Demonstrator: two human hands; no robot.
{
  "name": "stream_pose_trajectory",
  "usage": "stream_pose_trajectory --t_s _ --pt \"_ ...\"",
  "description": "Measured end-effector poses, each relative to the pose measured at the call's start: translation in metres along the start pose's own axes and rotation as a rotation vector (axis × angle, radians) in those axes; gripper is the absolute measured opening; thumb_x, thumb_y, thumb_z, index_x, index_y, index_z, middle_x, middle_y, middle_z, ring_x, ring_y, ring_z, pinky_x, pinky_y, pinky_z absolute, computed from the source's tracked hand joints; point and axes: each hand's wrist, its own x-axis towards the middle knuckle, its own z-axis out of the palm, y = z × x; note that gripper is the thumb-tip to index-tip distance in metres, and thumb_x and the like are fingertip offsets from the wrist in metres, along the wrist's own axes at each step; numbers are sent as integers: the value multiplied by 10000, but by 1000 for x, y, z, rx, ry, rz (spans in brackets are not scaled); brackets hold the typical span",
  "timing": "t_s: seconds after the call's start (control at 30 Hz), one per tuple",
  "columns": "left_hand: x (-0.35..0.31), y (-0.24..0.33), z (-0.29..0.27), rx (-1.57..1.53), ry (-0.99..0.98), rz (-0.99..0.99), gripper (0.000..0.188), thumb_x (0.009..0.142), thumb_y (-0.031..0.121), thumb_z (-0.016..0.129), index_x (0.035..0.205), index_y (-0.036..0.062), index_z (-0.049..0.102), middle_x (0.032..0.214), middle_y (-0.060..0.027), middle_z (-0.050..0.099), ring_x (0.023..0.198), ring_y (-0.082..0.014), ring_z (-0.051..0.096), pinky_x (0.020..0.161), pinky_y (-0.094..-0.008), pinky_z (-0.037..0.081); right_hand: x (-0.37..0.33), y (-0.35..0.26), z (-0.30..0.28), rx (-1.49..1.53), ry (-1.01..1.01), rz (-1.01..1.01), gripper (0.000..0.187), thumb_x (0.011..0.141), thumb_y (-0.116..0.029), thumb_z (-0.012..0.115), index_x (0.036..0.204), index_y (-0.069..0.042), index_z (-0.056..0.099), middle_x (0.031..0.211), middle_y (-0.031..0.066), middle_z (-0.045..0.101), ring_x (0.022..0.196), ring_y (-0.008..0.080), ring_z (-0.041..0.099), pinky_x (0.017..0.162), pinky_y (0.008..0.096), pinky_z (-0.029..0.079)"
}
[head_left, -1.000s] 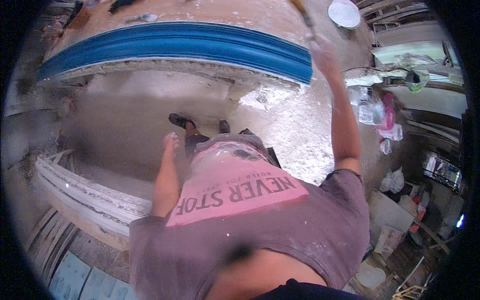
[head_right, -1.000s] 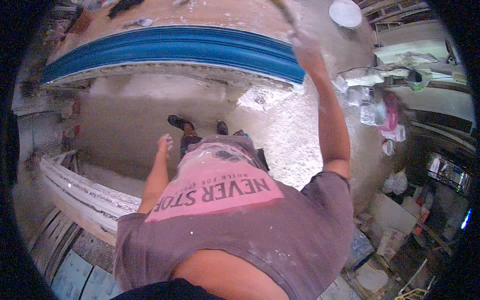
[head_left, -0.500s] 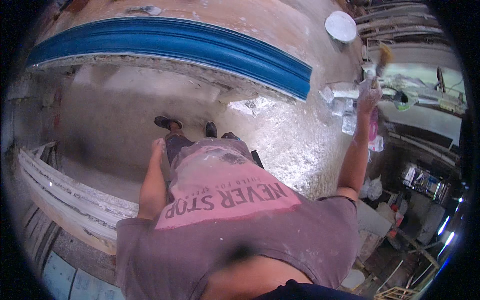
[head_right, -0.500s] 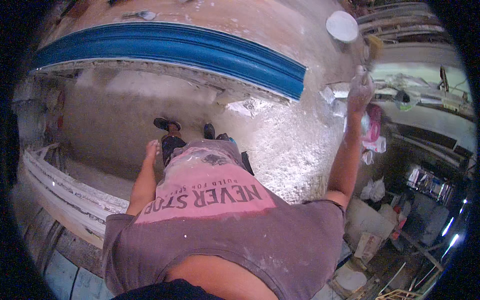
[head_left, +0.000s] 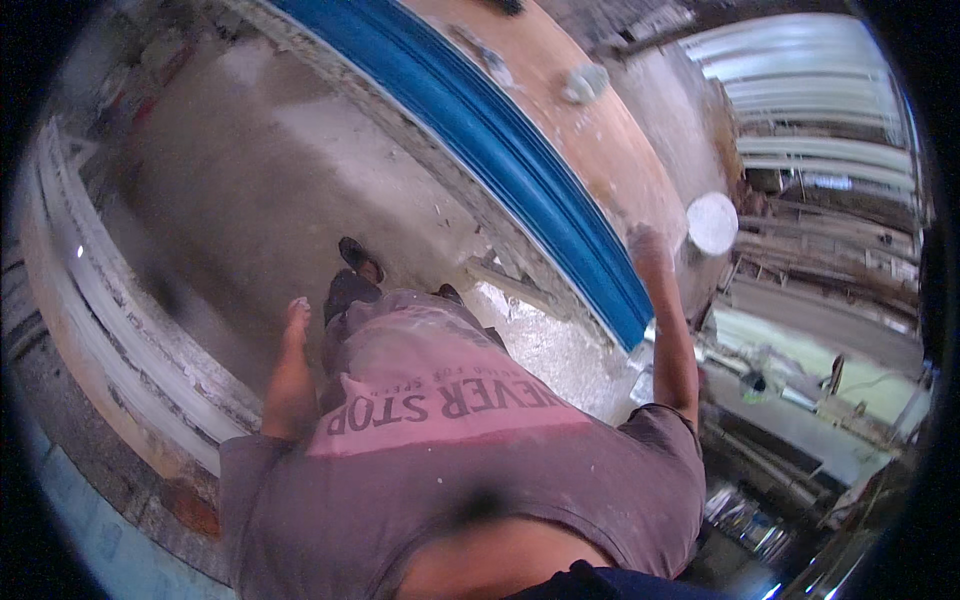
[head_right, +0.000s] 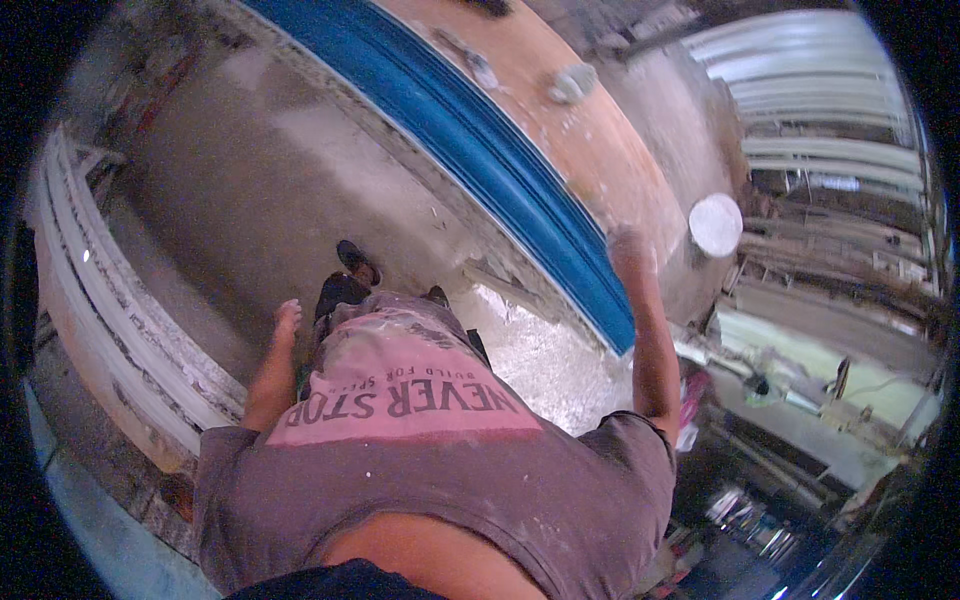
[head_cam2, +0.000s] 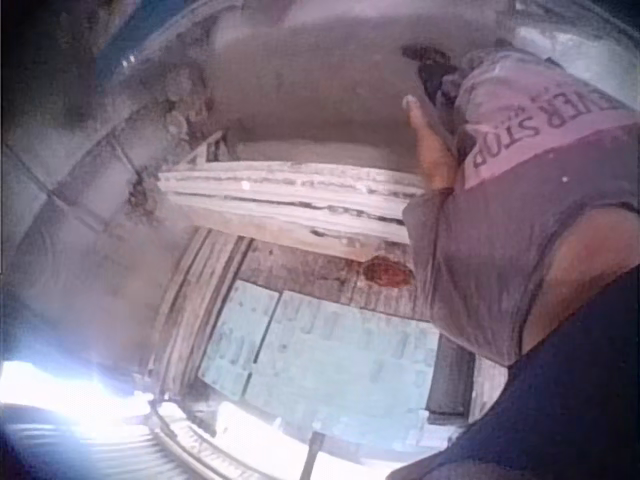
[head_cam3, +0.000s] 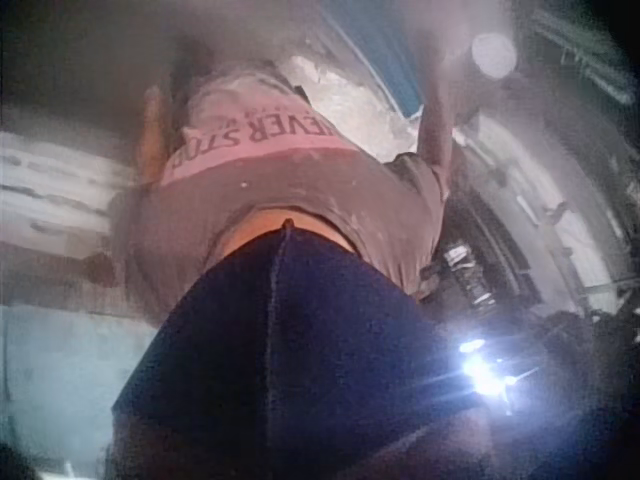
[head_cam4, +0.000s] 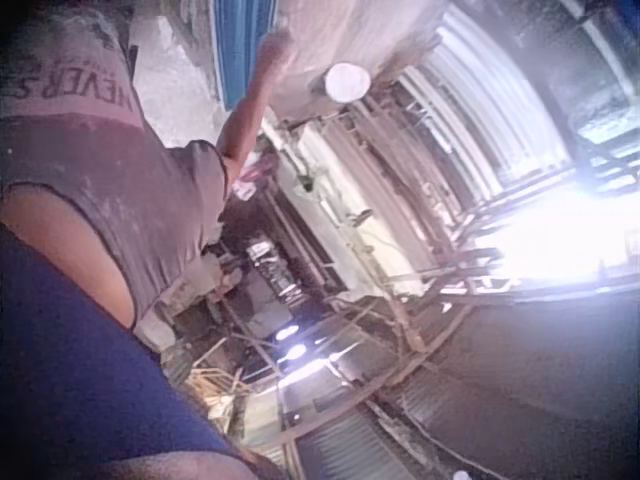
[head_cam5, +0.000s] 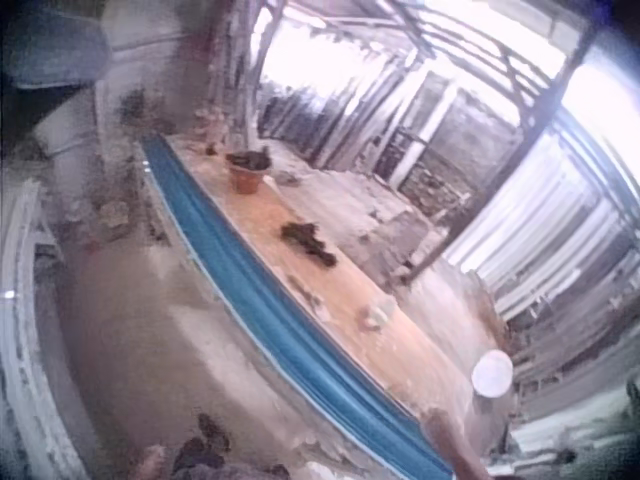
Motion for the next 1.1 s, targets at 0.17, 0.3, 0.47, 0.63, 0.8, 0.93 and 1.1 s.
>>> stream_pose_trajectory --t_s 0.17,0.3,0.47,0.63,0.8,0.93,1.1 --pt "-31 81 -21 -151 86 133 287 976 303 628 1212 143 663 936 7 680 772 -115 598 664 -283 476 16 -51 -201 953 793 342 292 988 -313 562 885 -70 686 778 117 663 683 242 617 631 415 521" --pt "-15 122 -41 -321 77 192 289 975 295 630 1217 141 670 939 5 683 806 -124 611 705 -309 490 128 -97 -180 355 538 -135 258 1005 -268 530 930 -48 642 758 112 614 664 240 576 645 408 500" --pt "18 163 -56 -349 62 158 341 959 333 620 1248 153 651 1070 -38 695 913 -202 640 787 -379 519 137 -170 -328 1009 736 -15 334 1007 -246 532 777 -7 564 668 140 583 634 308 580 609 426 443" --pt "79 220 -53 -380 -20 159 373 965 366 596 1253 133 643 1106 -64 700 978 -242 651 838 -424 525 282 -242 -303 485 1024 -241 158 934 -137 538 893 -23 638 845 178 642 774 324 619 662 445 495" --pt "73 408 -56 -319 -51 278 333 992 290 573 1214 55 654 1079 -91 710 901 -234 663 849 -387 527 314 -298 -406 908 973 -126 315 1013 -248 542 822 -8 611 757 159 649 647 275 601 609 416 479" --pt "163 497 -129 -376 60 310 369 967 296 607 1241 51 639 1111 -89 702 917 -215 660 838 -354 524 372 -397 -500 1873 955 -14 186 1016 -168 565 855 -91 615 668 -22 496 620 81 499 525 273 407" --pt "211 660 -142 -195 -45 503 436 952 340 622 1293 68 622 1160 -73 709 989 -204 658 850 -342 513 536 -469 -486 609 862 -250 270 1035 -281 526 876 -78 607 671 -10 497 578 128 489 526 294 425"
